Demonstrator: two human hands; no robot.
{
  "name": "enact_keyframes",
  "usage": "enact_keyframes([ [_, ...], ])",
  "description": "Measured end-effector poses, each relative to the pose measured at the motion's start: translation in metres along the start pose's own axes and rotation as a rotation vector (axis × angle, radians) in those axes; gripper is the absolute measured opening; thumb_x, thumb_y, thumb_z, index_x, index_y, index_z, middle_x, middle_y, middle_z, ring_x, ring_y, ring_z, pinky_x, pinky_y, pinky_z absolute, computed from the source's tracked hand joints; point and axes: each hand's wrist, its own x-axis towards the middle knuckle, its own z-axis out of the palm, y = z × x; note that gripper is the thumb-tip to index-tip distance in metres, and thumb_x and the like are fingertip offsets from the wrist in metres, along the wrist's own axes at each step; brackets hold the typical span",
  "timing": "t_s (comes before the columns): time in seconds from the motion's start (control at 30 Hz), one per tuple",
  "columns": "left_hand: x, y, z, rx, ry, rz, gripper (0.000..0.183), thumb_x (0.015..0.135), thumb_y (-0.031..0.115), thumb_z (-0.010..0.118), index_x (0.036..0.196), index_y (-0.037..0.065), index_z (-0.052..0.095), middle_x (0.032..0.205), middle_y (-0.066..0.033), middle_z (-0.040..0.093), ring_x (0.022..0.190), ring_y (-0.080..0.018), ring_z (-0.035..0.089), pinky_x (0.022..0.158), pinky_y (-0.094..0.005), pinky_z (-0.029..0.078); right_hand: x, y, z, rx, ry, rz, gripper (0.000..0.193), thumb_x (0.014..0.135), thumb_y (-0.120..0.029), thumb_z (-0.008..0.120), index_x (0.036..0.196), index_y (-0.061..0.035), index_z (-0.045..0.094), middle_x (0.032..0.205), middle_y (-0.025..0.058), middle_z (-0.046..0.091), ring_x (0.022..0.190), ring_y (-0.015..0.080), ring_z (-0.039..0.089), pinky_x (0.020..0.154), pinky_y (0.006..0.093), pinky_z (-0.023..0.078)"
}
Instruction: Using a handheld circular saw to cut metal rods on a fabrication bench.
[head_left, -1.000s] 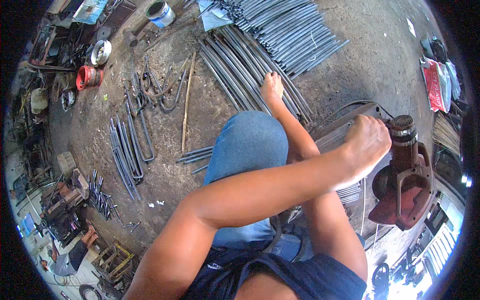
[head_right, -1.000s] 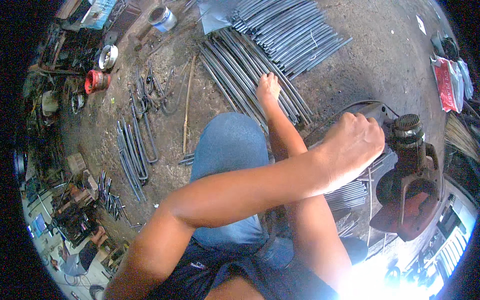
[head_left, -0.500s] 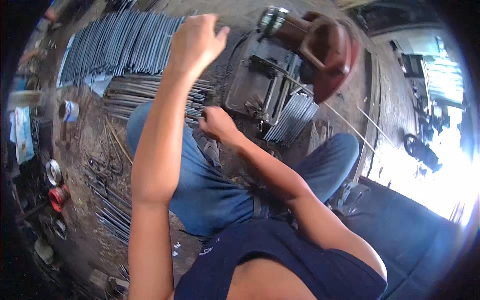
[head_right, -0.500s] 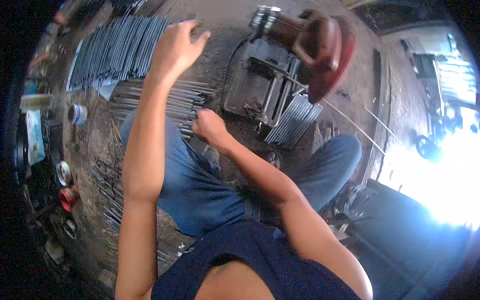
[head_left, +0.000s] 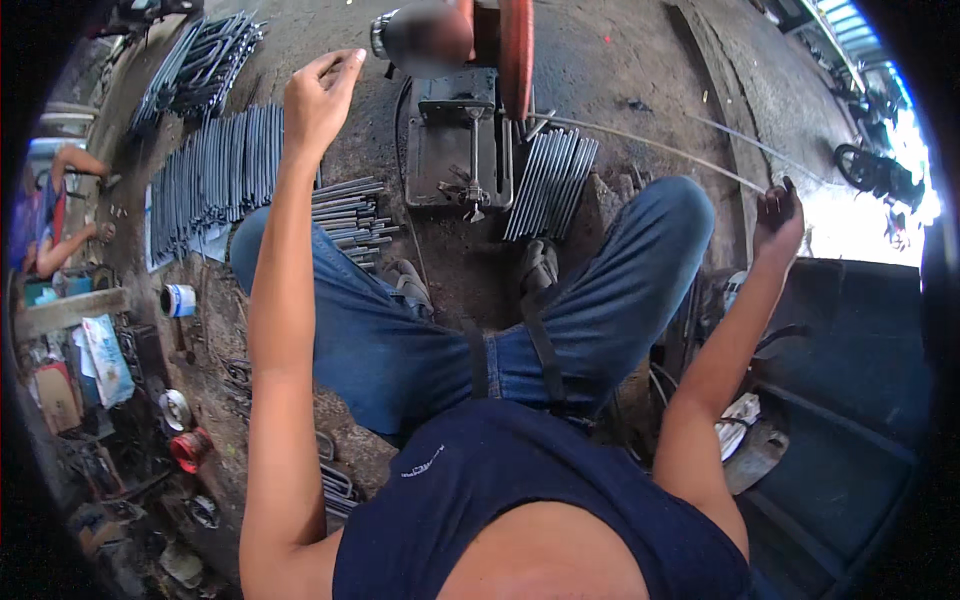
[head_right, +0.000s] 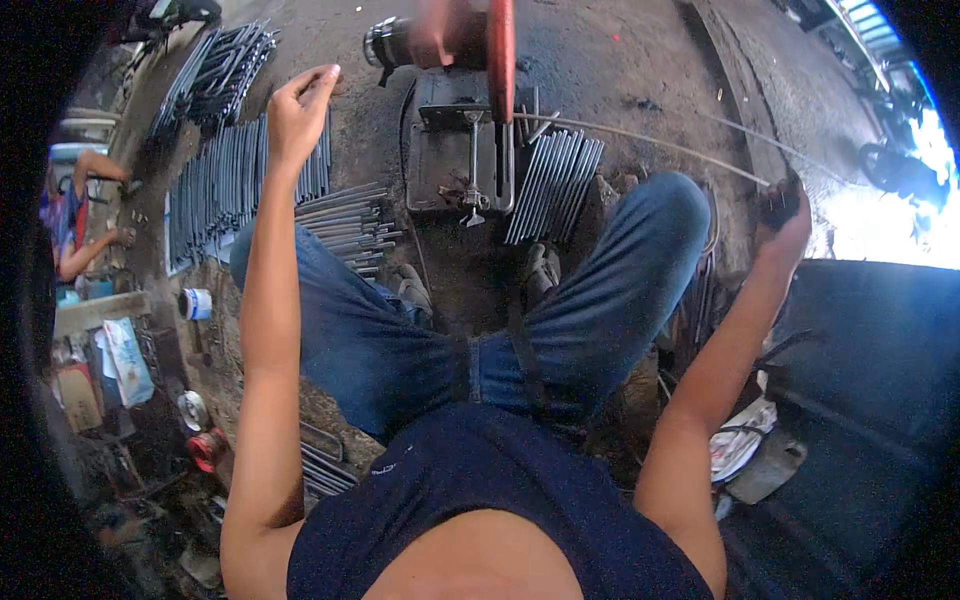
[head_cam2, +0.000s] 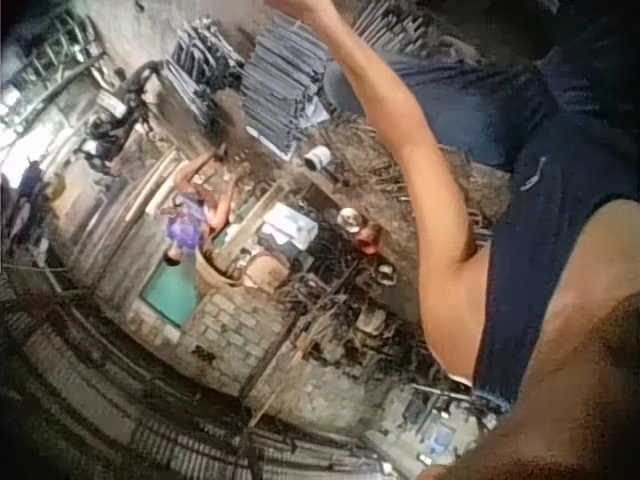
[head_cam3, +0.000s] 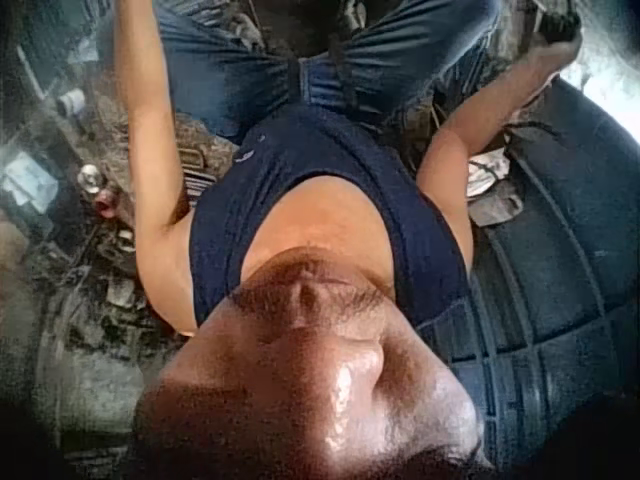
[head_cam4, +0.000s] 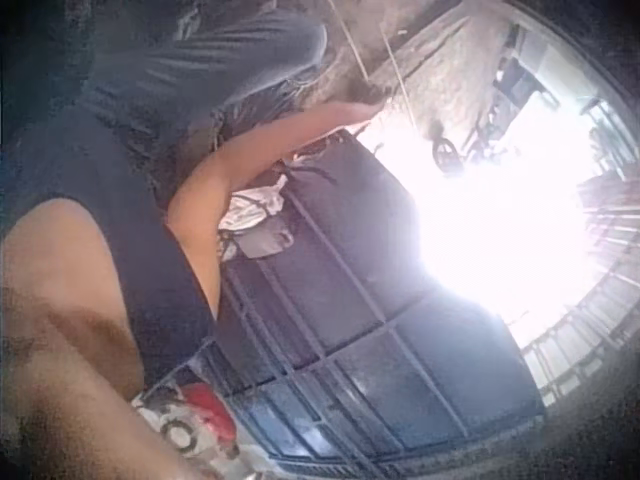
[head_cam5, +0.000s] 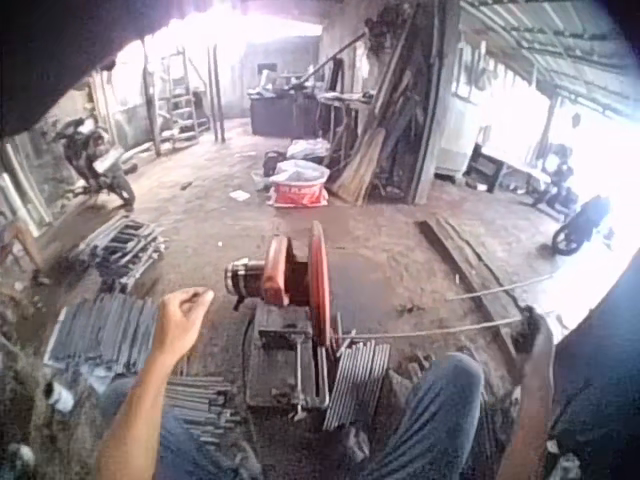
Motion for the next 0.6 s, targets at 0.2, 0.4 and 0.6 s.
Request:
enact_keyframes([
  [0.2, 0.041, 0.046, 0.054, -0.326, -0.081, -0.091, 0.051, 0.090, 0.038, 0.062, 0.123, -0.001, 0.058, 0.113, -0.0118, 0.064, 0.100, -0.0170, 0.061, 0.076, -0.0303, 0.052, 0.114, 0.191, -0.079, -0.923, -0.021, 0.033, 0.029, 0.082, -0.026, 0.064, 0.092, 0.0006, 0.070, 0.087, 0.0119, 0.069, 0.081, 0.0231, 0.065, 0.073, 0.0339, 0.051],
  [0.4, 0.068, 0.073, 0.113, -0.182, -0.283, -0.165, 0.060, 0.087, 0.031, 0.067, 0.134, -0.001, 0.046, 0.121, -0.0126, 0.058, 0.112, -0.0173, 0.055, 0.097, -0.0285, 0.041, 0.162, 0.334, -0.026, -1.466, -0.466, -0.114, 0.034, 0.077, -0.021, 0.060, 0.105, -0.0037, 0.067, 0.105, 0.0173, 0.067, 0.104, 0.0317, 0.062, 0.091, 0.0367, 0.047],
  [0.6, 0.068, 0.087, 0.129, -0.239, -0.212, -0.278, 0.046, 0.093, 0.013, 0.057, 0.134, -0.001, 0.042, 0.119, -0.0137, 0.054, 0.104, -0.0227, 0.058, 0.076, -0.0341, 0.061, 0.219, 0.389, -0.014, -1.743, -0.787, -0.218, 0.057, 0.074, -0.023, 0.058, 0.130, -0.0148, 0.050, 0.134, 0.0159, 0.048, 0.122, 0.0385, 0.048, 0.101, 0.0612, 0.034],
])
